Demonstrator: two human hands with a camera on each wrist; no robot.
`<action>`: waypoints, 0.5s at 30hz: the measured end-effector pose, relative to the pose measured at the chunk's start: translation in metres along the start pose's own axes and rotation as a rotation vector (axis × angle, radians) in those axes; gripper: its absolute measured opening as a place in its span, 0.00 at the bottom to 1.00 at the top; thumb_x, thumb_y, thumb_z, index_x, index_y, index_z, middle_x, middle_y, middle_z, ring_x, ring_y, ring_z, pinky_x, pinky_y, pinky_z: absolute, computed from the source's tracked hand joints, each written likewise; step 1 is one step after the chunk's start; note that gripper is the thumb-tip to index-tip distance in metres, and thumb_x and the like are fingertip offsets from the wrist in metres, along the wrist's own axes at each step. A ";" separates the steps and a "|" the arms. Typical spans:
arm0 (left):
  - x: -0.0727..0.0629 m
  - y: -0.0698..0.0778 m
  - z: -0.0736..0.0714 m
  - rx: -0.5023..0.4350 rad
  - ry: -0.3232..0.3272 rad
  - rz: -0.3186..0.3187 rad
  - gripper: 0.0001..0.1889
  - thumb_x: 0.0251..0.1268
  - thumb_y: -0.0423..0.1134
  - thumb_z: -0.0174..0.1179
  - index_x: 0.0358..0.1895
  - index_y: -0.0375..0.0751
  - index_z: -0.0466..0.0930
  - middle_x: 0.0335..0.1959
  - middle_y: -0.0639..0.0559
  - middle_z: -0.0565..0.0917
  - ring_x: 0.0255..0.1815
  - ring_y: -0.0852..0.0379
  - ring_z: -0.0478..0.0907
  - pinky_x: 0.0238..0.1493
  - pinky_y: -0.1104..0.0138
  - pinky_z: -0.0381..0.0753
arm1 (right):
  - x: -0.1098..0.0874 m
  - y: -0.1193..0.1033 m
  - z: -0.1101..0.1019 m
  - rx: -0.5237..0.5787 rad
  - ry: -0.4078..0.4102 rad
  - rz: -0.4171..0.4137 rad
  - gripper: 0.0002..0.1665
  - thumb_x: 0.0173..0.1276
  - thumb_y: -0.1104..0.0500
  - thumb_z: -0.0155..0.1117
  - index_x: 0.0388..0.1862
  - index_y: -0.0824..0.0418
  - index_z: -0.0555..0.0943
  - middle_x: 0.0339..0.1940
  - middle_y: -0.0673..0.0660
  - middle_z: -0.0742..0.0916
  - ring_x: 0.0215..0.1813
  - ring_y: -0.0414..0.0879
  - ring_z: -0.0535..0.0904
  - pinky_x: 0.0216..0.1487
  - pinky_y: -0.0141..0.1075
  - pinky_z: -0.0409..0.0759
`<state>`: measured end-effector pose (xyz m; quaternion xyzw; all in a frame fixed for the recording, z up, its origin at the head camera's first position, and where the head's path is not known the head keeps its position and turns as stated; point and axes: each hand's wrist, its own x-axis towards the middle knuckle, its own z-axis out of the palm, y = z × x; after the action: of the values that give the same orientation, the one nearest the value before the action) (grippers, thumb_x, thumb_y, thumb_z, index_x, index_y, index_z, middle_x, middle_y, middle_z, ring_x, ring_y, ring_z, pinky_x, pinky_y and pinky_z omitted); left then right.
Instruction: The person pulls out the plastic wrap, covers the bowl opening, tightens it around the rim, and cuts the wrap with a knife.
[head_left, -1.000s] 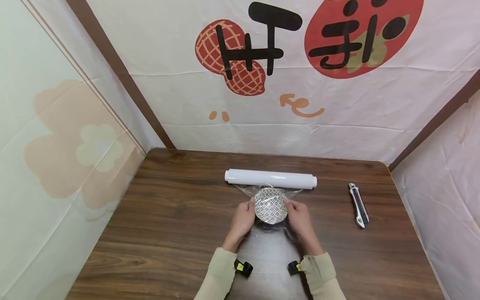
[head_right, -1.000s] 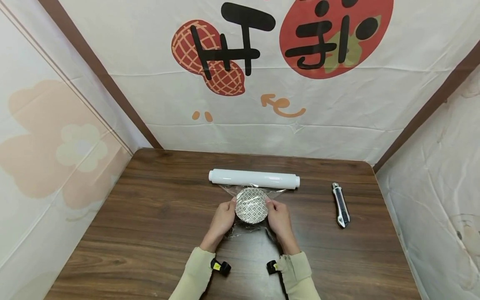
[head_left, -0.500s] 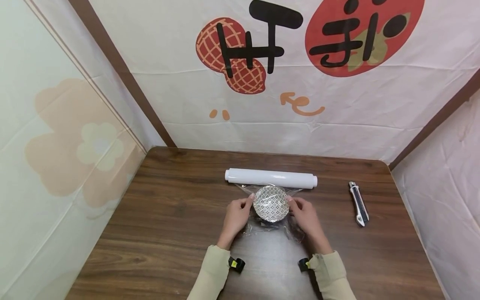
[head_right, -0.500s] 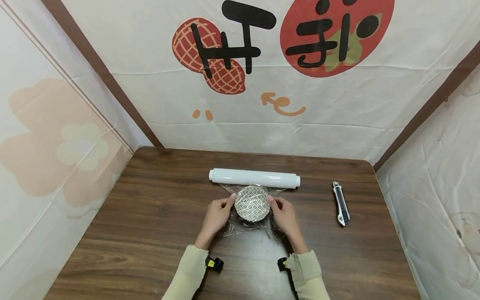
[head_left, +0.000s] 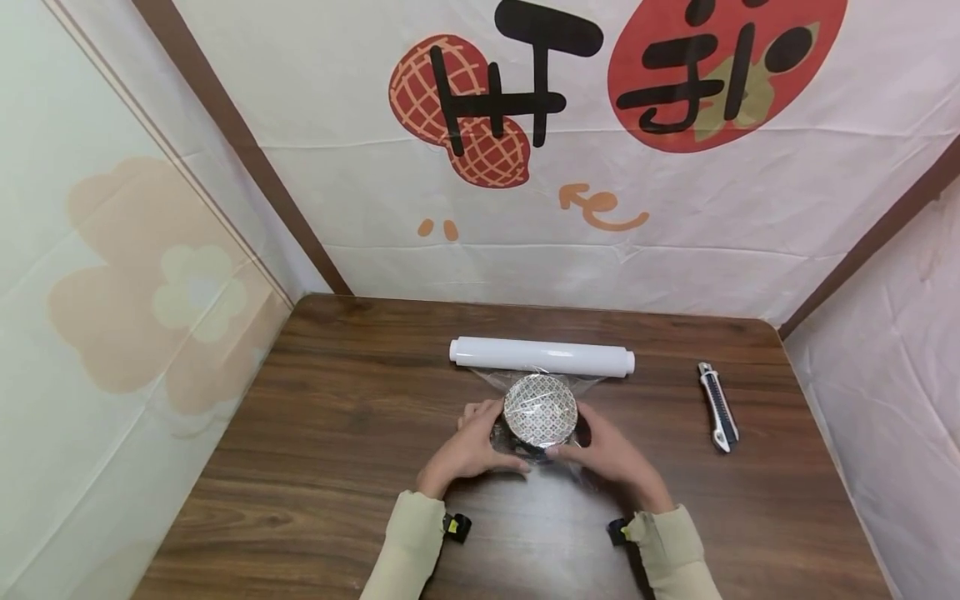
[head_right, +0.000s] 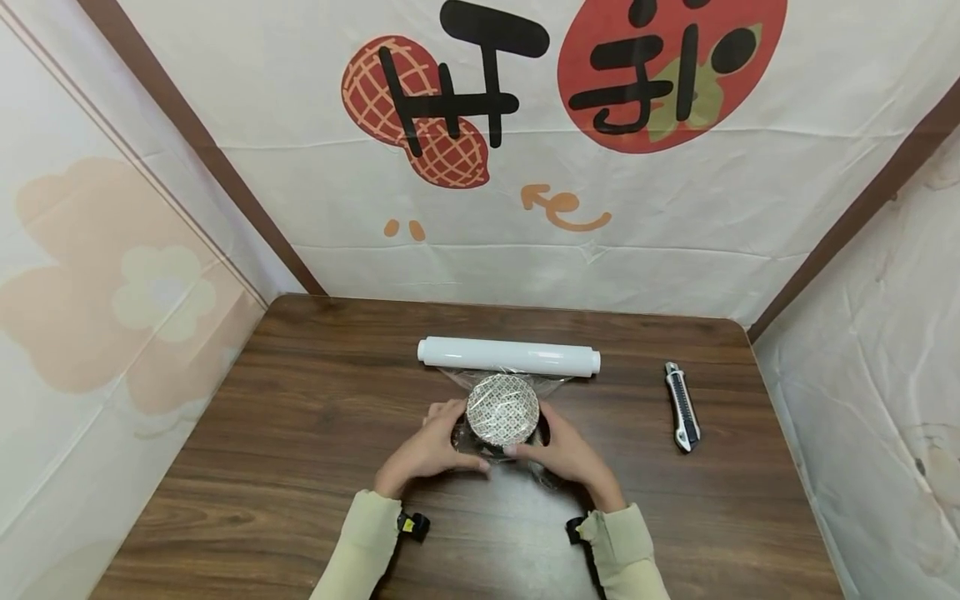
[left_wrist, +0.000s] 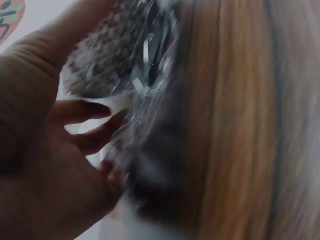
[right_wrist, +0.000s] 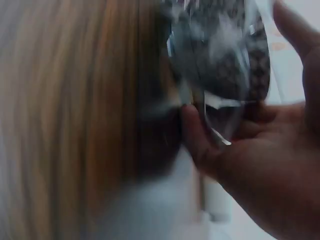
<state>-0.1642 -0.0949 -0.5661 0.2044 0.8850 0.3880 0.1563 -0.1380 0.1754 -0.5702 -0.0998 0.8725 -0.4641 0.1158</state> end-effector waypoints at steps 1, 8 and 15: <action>-0.001 0.000 -0.002 0.019 -0.017 0.005 0.57 0.45 0.56 0.85 0.80 0.49 0.65 0.75 0.48 0.75 0.70 0.44 0.63 0.74 0.40 0.59 | -0.003 0.002 -0.003 -0.031 -0.018 -0.035 0.59 0.58 0.38 0.82 0.80 0.61 0.66 0.75 0.65 0.79 0.75 0.64 0.75 0.78 0.65 0.66; -0.002 -0.005 -0.007 0.157 -0.002 0.090 0.37 0.58 0.38 0.77 0.71 0.34 0.74 0.70 0.40 0.77 0.70 0.38 0.69 0.74 0.41 0.68 | -0.011 0.007 -0.012 -0.167 -0.042 -0.081 0.61 0.49 0.54 0.88 0.80 0.60 0.67 0.77 0.65 0.77 0.78 0.66 0.70 0.82 0.67 0.57; 0.005 -0.009 -0.006 0.217 0.092 0.152 0.17 0.62 0.27 0.67 0.55 0.39 0.85 0.59 0.45 0.86 0.61 0.43 0.81 0.67 0.48 0.78 | -0.002 0.009 -0.010 -0.255 0.049 -0.053 0.39 0.65 0.65 0.75 0.74 0.61 0.74 0.69 0.65 0.83 0.72 0.68 0.77 0.76 0.64 0.70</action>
<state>-0.1733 -0.1022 -0.5696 0.2685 0.9100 0.3098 0.0628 -0.1401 0.1884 -0.5719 -0.1254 0.9241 -0.3544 0.0687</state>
